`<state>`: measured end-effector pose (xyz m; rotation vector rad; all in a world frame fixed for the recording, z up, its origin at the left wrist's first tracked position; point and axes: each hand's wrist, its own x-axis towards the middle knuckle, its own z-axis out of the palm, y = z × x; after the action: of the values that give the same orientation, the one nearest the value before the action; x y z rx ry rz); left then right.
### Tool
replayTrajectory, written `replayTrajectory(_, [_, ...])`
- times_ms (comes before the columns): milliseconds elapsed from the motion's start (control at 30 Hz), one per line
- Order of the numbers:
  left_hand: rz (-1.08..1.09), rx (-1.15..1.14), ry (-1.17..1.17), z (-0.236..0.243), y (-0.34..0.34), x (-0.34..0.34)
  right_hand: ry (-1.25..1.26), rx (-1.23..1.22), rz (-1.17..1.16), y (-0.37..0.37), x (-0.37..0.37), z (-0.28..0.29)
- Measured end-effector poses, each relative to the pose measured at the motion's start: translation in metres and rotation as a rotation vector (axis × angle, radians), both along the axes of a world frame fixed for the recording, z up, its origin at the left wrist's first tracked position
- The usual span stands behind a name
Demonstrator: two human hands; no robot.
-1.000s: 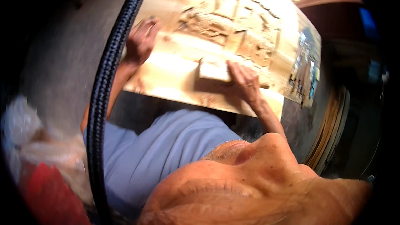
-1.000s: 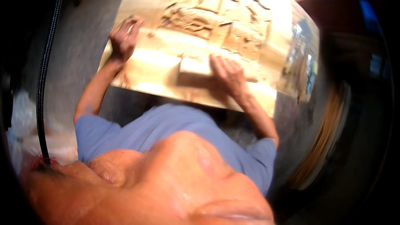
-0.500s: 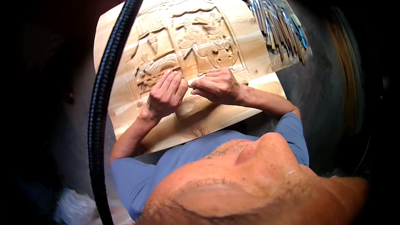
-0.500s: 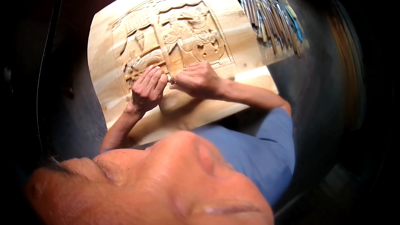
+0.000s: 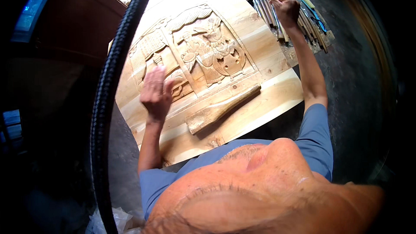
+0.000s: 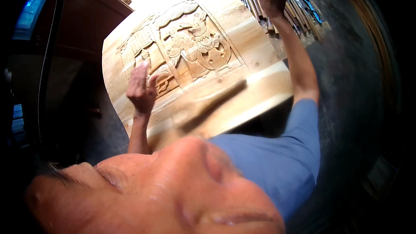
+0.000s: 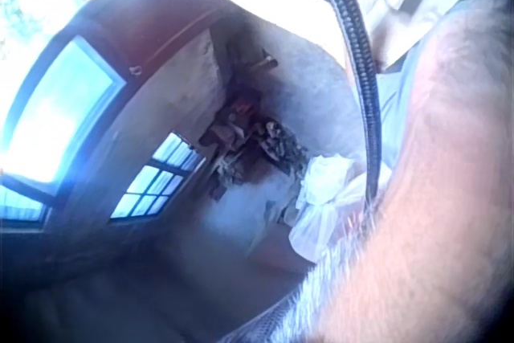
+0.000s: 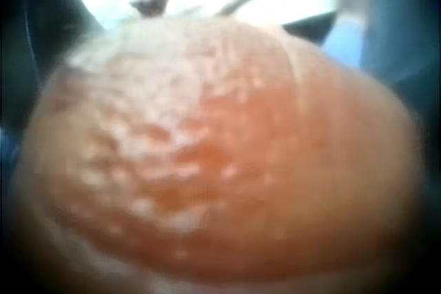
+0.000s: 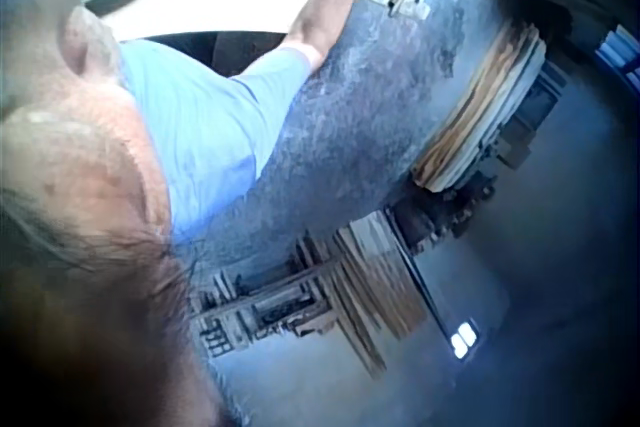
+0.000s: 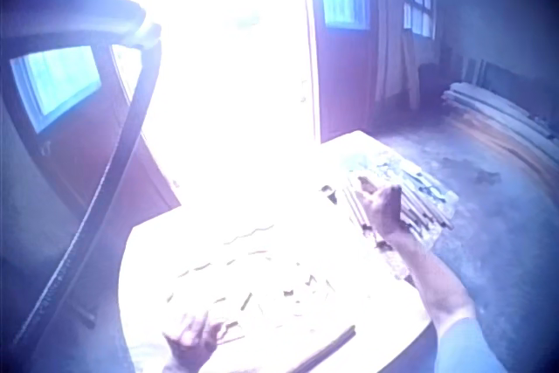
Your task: The person carves a design into a wooden board with a chisel and a mallet. They hold the chisel against the wood and strike it repeatedly with the mallet to remove wood along a sketch.
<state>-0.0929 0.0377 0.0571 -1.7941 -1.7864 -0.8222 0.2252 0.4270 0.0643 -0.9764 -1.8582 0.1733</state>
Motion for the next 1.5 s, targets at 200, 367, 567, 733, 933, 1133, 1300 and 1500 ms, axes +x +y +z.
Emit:
replayTrajectory(200, [0.478,-0.068,-0.023,-0.011,-0.049,-0.07,-0.052,-0.131,-0.039,0.08,-0.039,-0.047])
replayTrajectory(367, [0.57,-0.053,-0.069,-0.038,-0.062,-0.095,-0.209,-0.165,-0.11,0.093,-0.062,-0.058])
replayTrajectory(567, [0.582,-0.118,-0.155,-0.054,-0.065,-0.089,-0.344,-0.117,-0.114,0.1,-0.065,-0.073])
replayTrajectory(733, [0.601,-0.111,-0.181,-0.049,-0.066,-0.088,-0.742,0.268,-0.143,0.109,-0.079,-0.079])
replayTrajectory(933, [0.592,-0.102,-0.266,-0.053,-0.066,-0.095,-0.703,0.031,-0.172,0.1,-0.089,-0.067])
replayTrajectory(1133, [0.475,0.074,-0.329,-0.037,-0.064,-0.101,-0.48,0.431,-0.064,0.004,-0.119,0.011])
replayTrajectory(1300, [0.082,0.166,-0.384,-0.014,-0.057,-0.06,-0.352,0.208,0.752,-0.174,-0.154,0.037])
replayTrajectory(1500, [-0.061,0.085,-0.396,-0.011,-0.051,-0.001,-0.271,-0.043,1.027,-0.272,-0.179,0.029])
